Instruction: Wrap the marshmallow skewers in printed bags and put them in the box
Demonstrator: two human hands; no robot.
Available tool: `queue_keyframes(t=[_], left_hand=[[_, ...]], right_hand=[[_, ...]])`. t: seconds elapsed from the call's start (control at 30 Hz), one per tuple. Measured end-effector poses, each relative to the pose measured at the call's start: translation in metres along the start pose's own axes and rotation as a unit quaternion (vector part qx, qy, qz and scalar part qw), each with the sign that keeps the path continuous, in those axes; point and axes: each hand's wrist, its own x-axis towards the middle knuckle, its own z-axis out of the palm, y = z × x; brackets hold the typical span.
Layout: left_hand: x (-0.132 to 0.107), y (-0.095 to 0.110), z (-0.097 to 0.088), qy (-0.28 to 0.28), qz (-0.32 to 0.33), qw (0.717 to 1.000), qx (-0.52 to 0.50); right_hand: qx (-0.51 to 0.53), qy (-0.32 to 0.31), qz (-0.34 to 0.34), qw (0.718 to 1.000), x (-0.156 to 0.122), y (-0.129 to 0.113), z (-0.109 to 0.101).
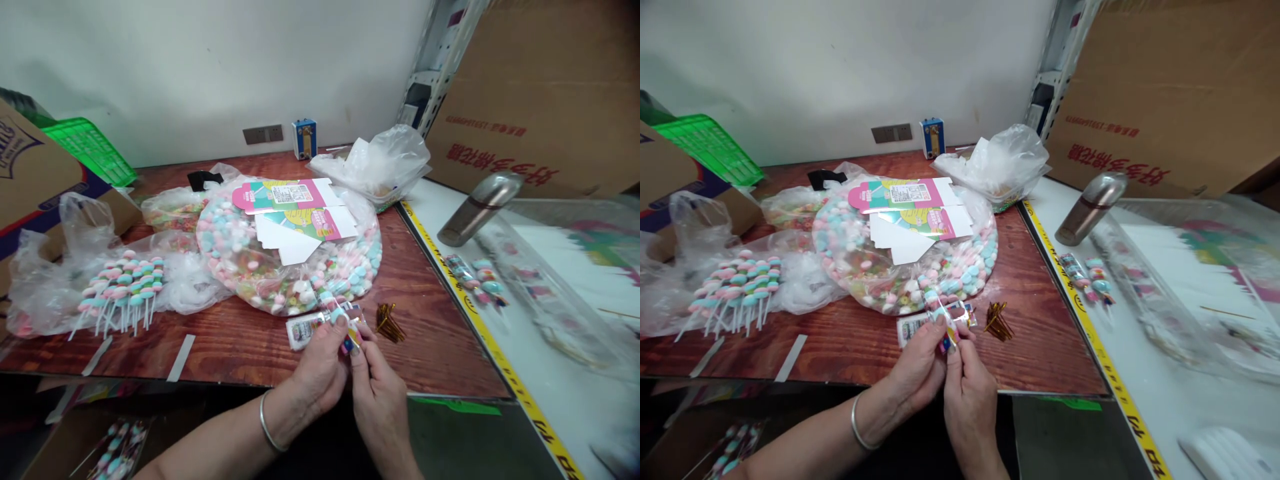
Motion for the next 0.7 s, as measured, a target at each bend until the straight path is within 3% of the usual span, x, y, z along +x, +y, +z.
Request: queue_keyframes(t=[0.13, 0.23, 0.37, 0.47, 0.53, 0.6, 0.7], left_hand=[[0.003, 0.001, -0.003, 0.015, 0.019, 1.0, 0.0], [0.004, 0.0, -0.008, 0.005, 0.017, 1.0, -0.007], [-0.001, -0.005, -0.008, -0.008, 0.015, 1.0, -0.013], [-0.005, -0.008, -0.006, -0.005, 0.004, 1.0, -0.012], [-0.008, -0.007, -0.006, -0.017, 0.002, 1.0, 0.002], [-0.01, -0.001, -0.01, -0.042, 0.0, 0.999, 0.029], [-0.016, 0.014, -0.023, -0.077, -0.033, 0.992, 0.099]], right_hand=[[-0.032, 0.0, -0.018, 0.999, 0.005, -0.002, 0.0], [-0.103, 0.052, -0.06, 0.992, 0.005, -0.002, 0.002], [-0.297, 0.145, -0.2, 0.922, 0.003, 0.003, 0.014], [-0.364, 0.156, -0.24, 0.886, 0.003, 0.009, 0.019], [-0.355, 0.142, -0.237, 0.893, 0.006, 0.012, 0.017], [-0.299, 0.13, -0.212, 0.922, 0.007, 0.011, 0.009], [-0.07, 0.023, -0.104, 0.992, 0.003, 0.003, -0.001]])
